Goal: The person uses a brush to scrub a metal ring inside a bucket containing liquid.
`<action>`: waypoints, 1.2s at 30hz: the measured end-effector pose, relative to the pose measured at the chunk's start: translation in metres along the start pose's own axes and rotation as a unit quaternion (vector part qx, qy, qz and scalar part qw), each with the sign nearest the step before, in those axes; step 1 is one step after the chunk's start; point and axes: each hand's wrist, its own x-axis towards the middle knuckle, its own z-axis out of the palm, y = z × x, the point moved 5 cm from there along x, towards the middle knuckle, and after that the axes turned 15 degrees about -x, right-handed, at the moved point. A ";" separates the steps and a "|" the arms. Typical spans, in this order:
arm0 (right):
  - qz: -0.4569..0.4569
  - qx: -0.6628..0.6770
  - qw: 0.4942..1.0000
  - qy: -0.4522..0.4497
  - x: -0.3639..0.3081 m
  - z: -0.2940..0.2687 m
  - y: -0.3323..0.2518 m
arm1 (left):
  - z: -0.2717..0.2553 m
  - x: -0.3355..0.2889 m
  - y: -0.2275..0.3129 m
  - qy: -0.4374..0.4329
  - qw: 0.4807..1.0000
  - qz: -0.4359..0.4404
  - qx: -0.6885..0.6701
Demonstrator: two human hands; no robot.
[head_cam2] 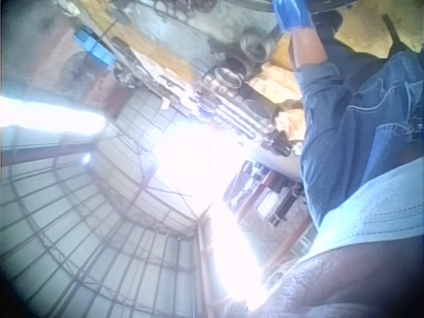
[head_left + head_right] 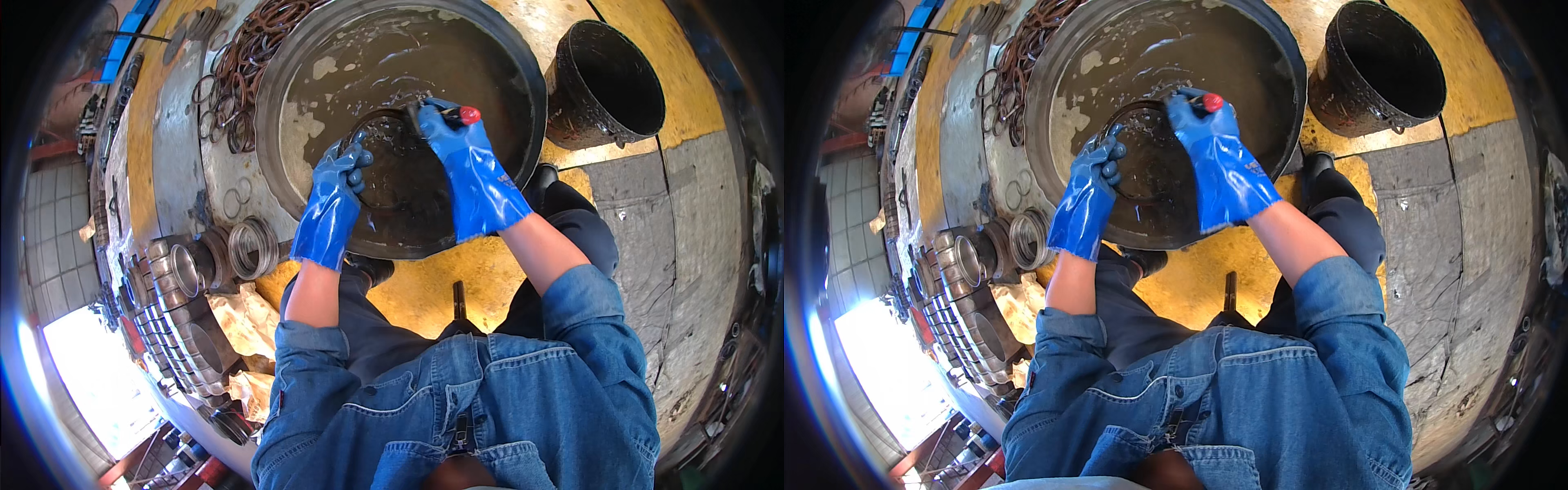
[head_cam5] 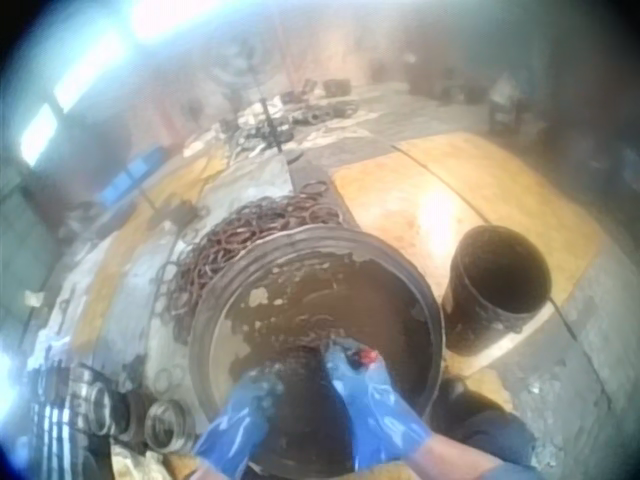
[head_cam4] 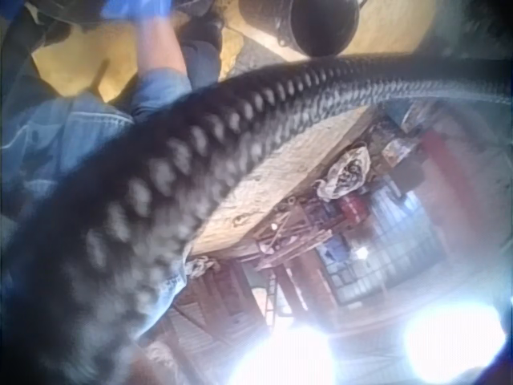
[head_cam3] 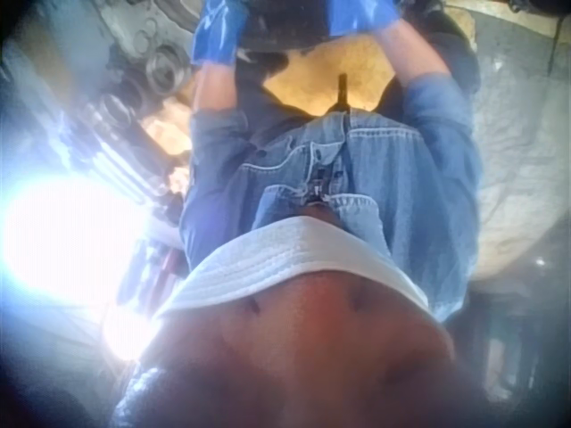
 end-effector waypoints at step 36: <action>0.065 -0.287 0.947 -0.131 0.020 -0.018 0.051 | 0.019 -0.016 0.032 -0.124 0.985 0.086 -0.086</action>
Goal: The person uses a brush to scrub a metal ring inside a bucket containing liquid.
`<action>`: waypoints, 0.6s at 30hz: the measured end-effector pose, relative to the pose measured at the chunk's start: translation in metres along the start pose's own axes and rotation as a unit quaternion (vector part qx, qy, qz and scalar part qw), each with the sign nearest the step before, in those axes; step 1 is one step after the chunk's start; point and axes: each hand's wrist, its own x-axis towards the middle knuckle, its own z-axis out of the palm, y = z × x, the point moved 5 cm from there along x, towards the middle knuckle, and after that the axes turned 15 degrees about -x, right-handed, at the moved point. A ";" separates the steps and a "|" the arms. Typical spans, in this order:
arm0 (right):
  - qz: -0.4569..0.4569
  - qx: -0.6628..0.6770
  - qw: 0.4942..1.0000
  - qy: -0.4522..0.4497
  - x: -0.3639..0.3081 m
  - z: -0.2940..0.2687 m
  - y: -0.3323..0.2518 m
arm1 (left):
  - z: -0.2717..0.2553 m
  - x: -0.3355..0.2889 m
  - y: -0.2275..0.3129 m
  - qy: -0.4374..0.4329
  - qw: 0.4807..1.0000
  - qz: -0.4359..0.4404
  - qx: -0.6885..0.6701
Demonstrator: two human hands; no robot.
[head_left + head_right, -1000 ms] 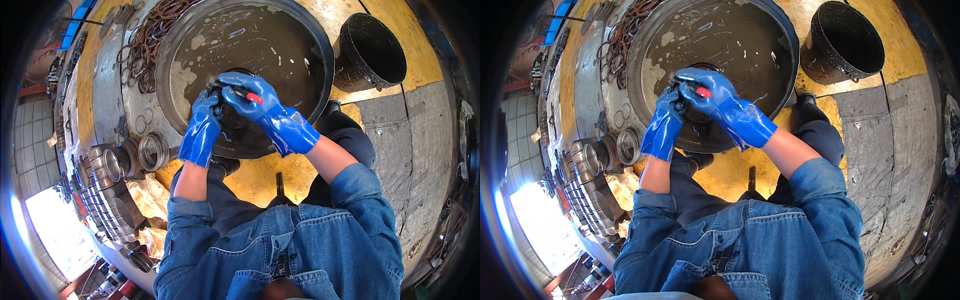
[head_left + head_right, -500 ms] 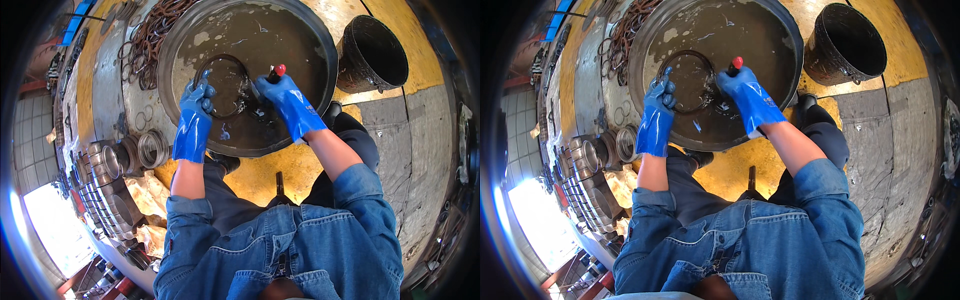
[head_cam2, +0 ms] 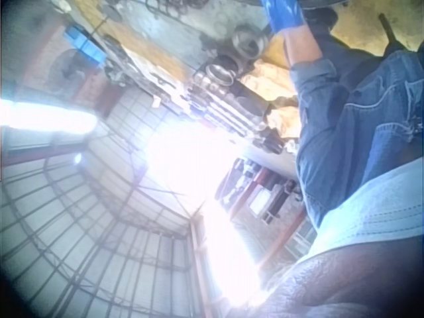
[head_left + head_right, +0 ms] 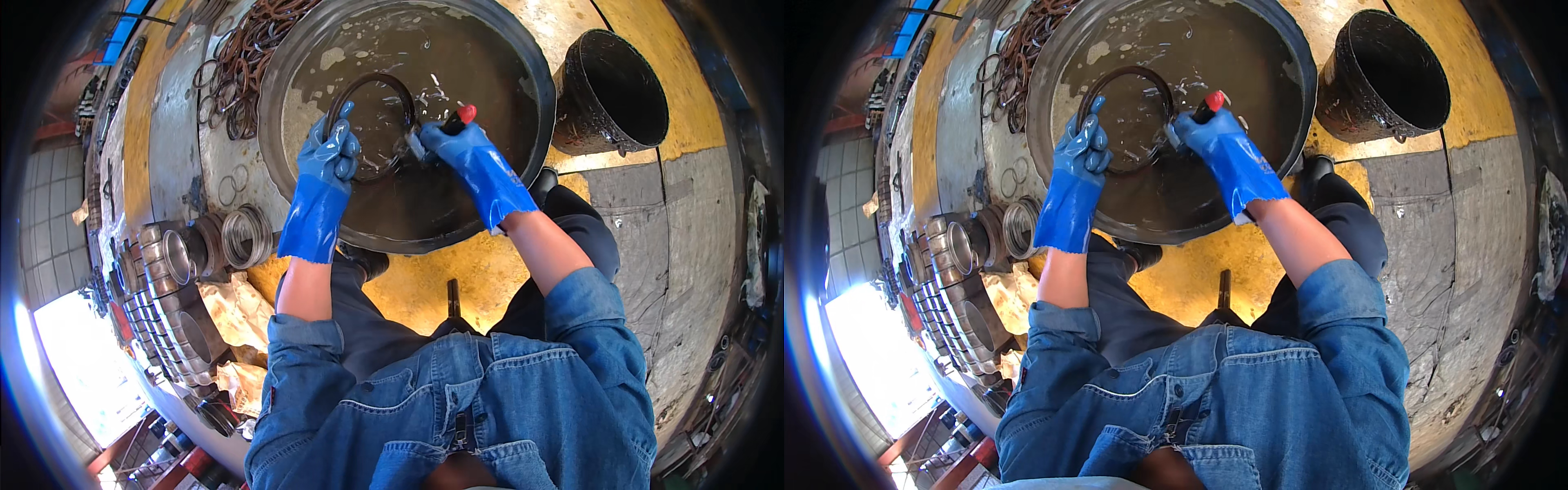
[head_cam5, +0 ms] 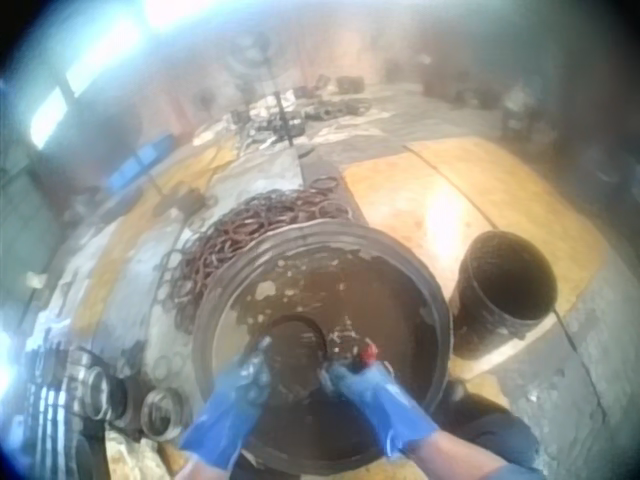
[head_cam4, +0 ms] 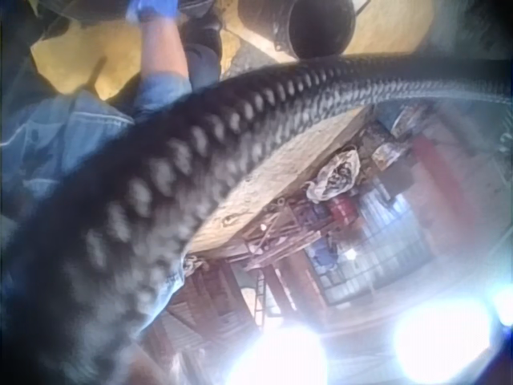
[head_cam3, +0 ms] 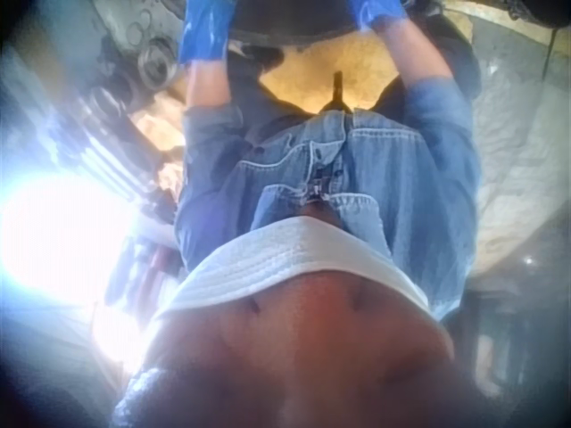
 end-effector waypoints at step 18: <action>-0.318 -0.371 0.848 0.204 -0.014 -0.016 -0.042 | 0.012 0.002 -0.017 0.000 0.989 -0.013 0.146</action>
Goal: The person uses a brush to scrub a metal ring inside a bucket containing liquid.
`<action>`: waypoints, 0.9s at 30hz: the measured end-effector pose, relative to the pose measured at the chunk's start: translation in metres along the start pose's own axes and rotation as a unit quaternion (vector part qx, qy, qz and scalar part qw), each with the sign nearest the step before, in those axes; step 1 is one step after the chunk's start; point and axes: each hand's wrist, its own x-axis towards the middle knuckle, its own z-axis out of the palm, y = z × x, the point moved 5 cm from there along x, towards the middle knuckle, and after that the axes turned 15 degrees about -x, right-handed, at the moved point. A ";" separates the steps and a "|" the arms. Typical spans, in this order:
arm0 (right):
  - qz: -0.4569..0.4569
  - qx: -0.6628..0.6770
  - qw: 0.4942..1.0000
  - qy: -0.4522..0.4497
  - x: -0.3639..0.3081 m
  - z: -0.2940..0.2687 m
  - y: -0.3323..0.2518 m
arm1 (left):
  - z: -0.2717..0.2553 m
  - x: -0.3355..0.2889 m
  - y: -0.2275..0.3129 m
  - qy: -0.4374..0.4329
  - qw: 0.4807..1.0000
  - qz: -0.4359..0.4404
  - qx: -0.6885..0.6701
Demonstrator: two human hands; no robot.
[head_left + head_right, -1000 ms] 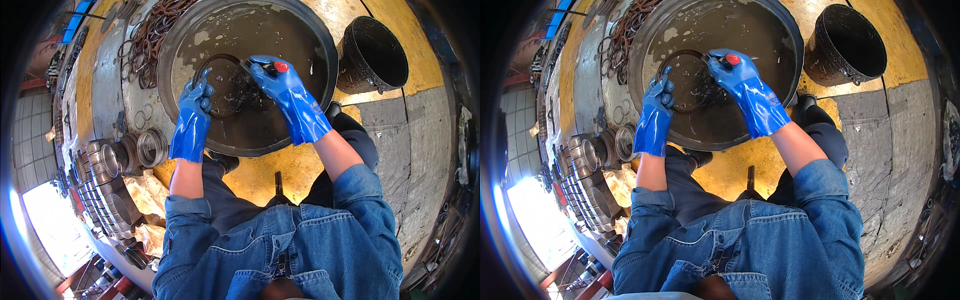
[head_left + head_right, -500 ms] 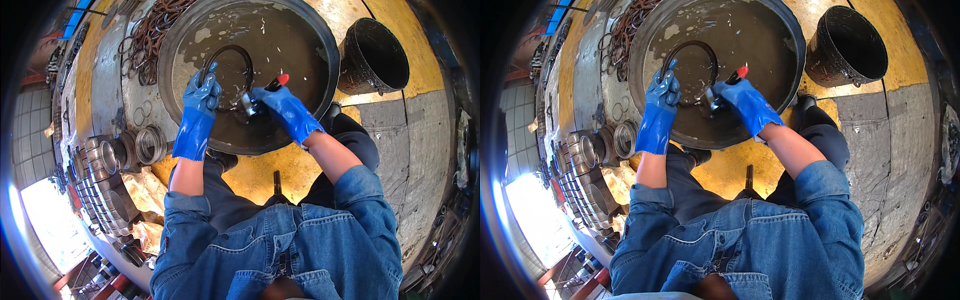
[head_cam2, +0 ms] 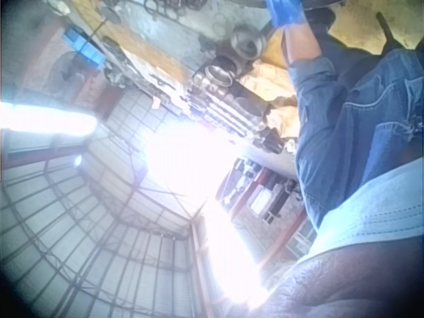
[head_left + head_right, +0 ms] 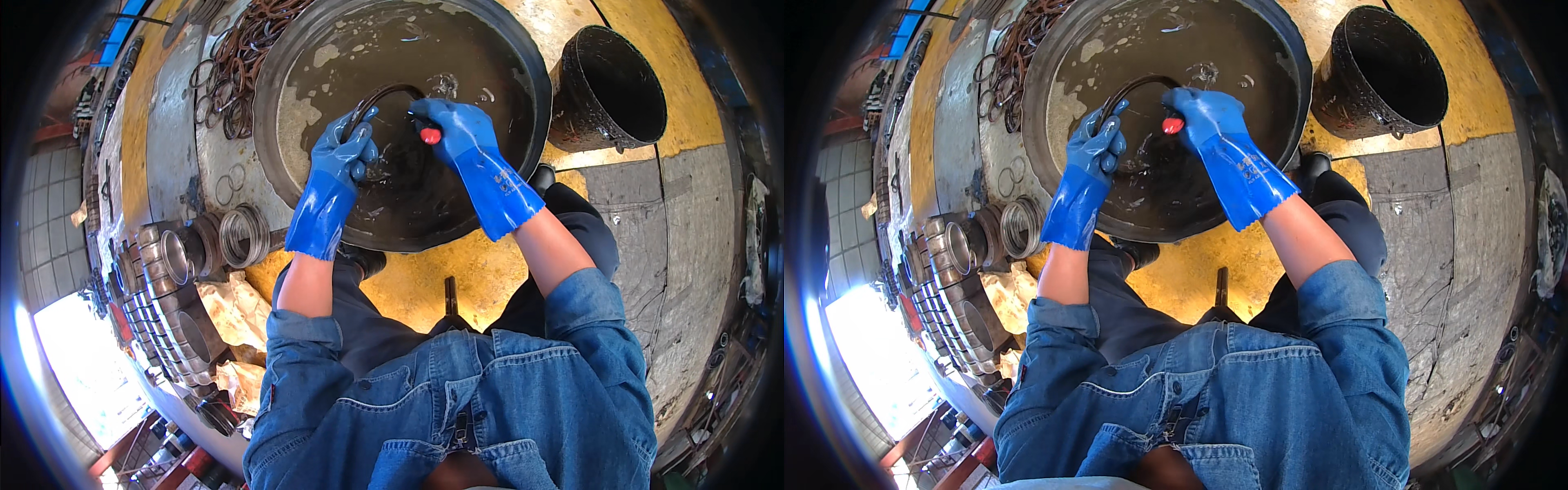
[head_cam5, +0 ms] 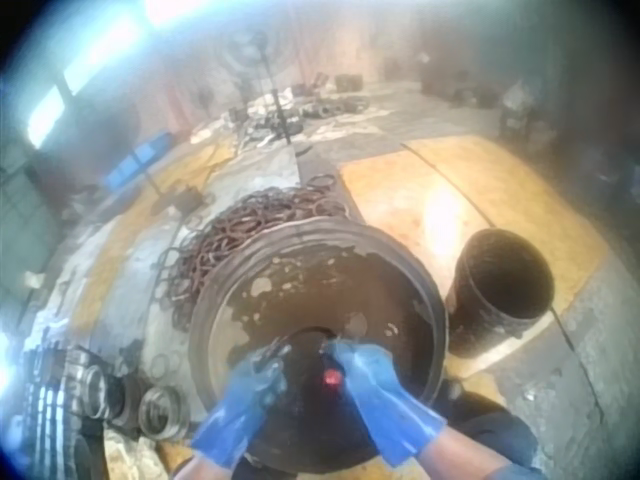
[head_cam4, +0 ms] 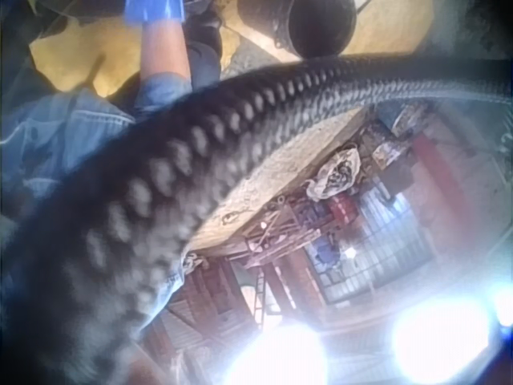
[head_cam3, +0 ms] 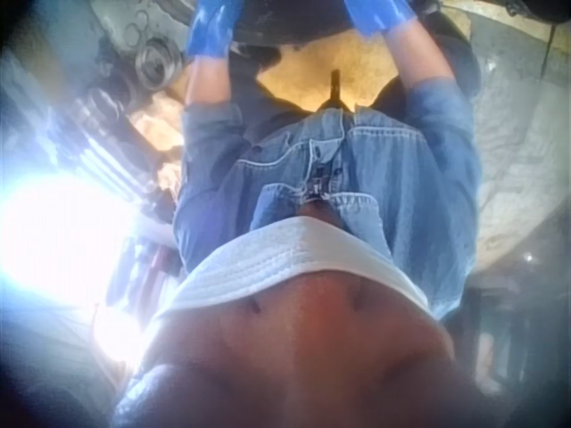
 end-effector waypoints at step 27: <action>0.250 0.444 0.829 -0.228 -0.016 -0.006 0.008 | -0.035 0.022 -0.007 -0.201 0.862 -0.013 -0.464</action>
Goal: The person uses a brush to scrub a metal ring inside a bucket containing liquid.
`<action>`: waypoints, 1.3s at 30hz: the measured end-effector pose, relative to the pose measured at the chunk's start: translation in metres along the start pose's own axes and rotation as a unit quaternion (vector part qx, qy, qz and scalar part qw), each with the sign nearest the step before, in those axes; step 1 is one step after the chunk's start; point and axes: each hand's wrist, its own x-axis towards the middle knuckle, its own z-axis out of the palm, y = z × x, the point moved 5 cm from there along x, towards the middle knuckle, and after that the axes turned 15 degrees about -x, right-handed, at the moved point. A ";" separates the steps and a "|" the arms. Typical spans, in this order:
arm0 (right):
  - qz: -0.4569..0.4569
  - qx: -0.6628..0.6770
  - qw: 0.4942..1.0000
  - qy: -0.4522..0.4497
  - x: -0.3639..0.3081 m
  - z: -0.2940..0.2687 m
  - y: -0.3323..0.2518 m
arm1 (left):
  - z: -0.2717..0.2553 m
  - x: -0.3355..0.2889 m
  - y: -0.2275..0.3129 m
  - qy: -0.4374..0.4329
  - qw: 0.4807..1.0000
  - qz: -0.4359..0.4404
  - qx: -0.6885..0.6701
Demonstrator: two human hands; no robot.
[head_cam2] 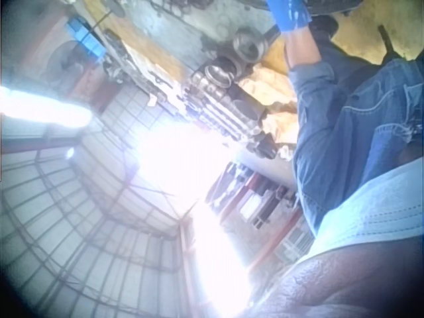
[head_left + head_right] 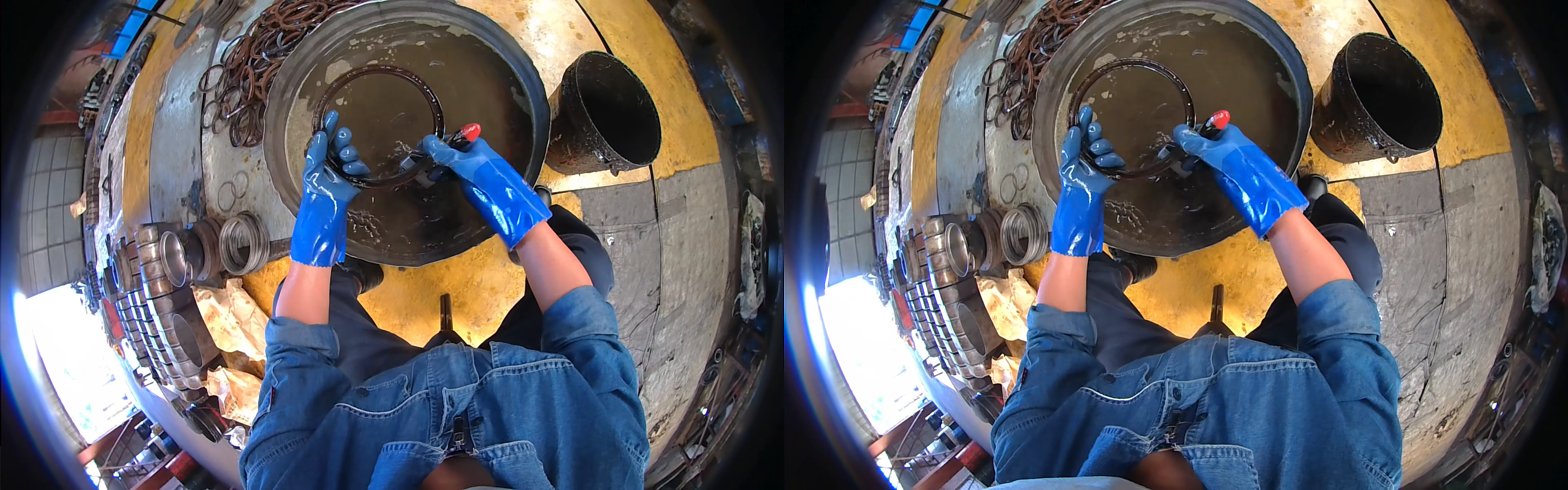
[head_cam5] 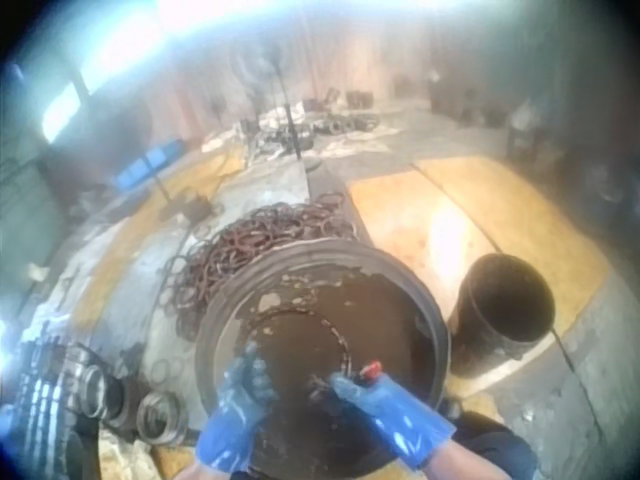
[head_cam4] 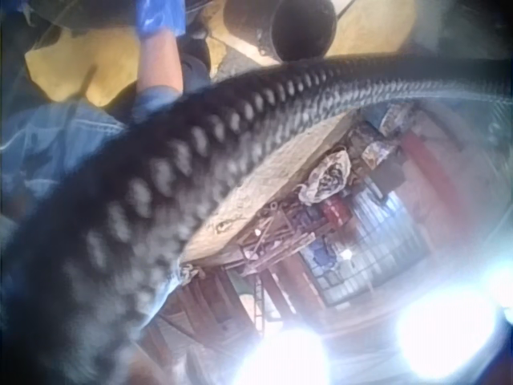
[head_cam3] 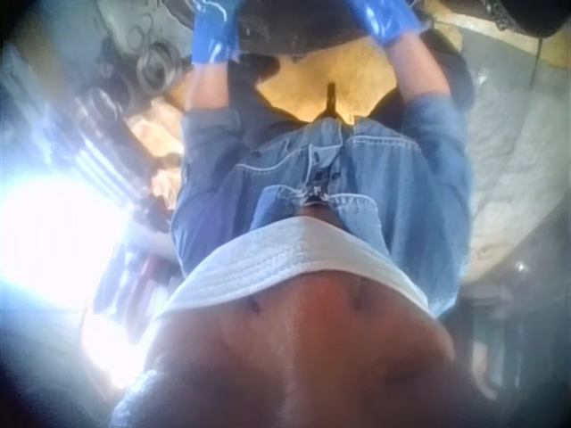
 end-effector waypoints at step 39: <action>-0.221 -0.070 0.934 0.272 0.006 0.020 -0.029 | 0.013 -0.016 -0.028 0.288 0.879 0.008 0.381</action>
